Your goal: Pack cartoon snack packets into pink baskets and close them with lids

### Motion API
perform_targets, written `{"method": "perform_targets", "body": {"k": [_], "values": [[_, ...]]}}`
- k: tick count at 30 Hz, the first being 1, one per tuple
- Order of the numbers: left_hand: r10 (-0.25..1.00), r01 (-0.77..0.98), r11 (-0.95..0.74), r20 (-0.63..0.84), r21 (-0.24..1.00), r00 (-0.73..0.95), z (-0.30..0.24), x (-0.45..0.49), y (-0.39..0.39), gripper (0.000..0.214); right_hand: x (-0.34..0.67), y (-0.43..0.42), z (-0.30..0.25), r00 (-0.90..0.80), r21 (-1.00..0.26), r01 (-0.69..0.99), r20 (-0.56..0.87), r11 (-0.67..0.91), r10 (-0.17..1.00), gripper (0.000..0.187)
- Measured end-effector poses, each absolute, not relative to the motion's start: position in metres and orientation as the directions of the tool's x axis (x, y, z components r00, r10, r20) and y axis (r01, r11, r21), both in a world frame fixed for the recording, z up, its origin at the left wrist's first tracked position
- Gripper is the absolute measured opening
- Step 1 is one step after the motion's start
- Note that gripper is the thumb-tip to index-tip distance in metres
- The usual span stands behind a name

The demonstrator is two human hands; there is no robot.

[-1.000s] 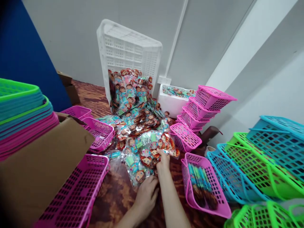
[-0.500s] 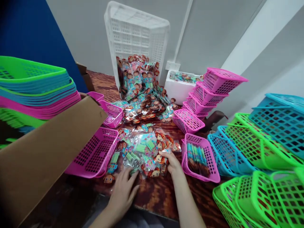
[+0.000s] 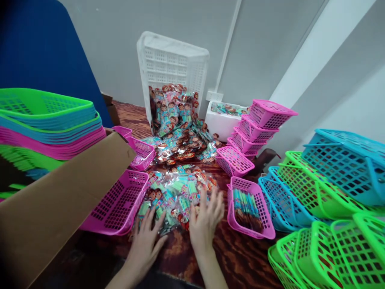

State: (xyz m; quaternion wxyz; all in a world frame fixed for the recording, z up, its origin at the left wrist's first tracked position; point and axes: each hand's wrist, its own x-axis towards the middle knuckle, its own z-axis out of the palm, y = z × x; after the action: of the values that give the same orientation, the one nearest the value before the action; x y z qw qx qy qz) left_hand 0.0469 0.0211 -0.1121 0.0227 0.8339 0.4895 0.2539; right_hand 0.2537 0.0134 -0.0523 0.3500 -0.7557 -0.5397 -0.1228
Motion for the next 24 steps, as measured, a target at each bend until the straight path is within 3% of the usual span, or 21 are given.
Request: {"method": "perform_targets", "body": {"k": [4,11,17,21,24], "values": [[0.877,0.883,-0.433,0.312,0.182,0.366,-0.121,0.074,0.047,0.065,0.242,0.023,-0.068,0.14,-0.247,0.969,0.469,-0.023,0.872,0.047],[0.922,0.911,-0.358,0.228,0.202,0.312,-0.111,0.09,0.082,0.065,0.295,-0.029,-0.131,0.251,-0.227,0.96,0.429,-0.166,0.868,0.047],[0.923,0.921,-0.341,0.255,0.188,0.289,-0.115,0.097,0.084,0.067,0.306,-0.014,-0.104,0.232,-0.331,0.94,0.456,-0.078,0.859,0.044],[0.936,0.939,-0.296,0.252,0.177,0.247,-0.112,0.111,0.094,0.071,0.321,0.05,-0.062,0.21,-0.305,0.948,0.403,-0.086,0.891,0.057],[0.947,0.946,-0.264,0.236,0.187,0.217,-0.108,0.121,0.107,0.069,0.34,0.105,-0.029,0.221,-0.248,0.951,0.126,-0.185,0.967,0.085]]}}
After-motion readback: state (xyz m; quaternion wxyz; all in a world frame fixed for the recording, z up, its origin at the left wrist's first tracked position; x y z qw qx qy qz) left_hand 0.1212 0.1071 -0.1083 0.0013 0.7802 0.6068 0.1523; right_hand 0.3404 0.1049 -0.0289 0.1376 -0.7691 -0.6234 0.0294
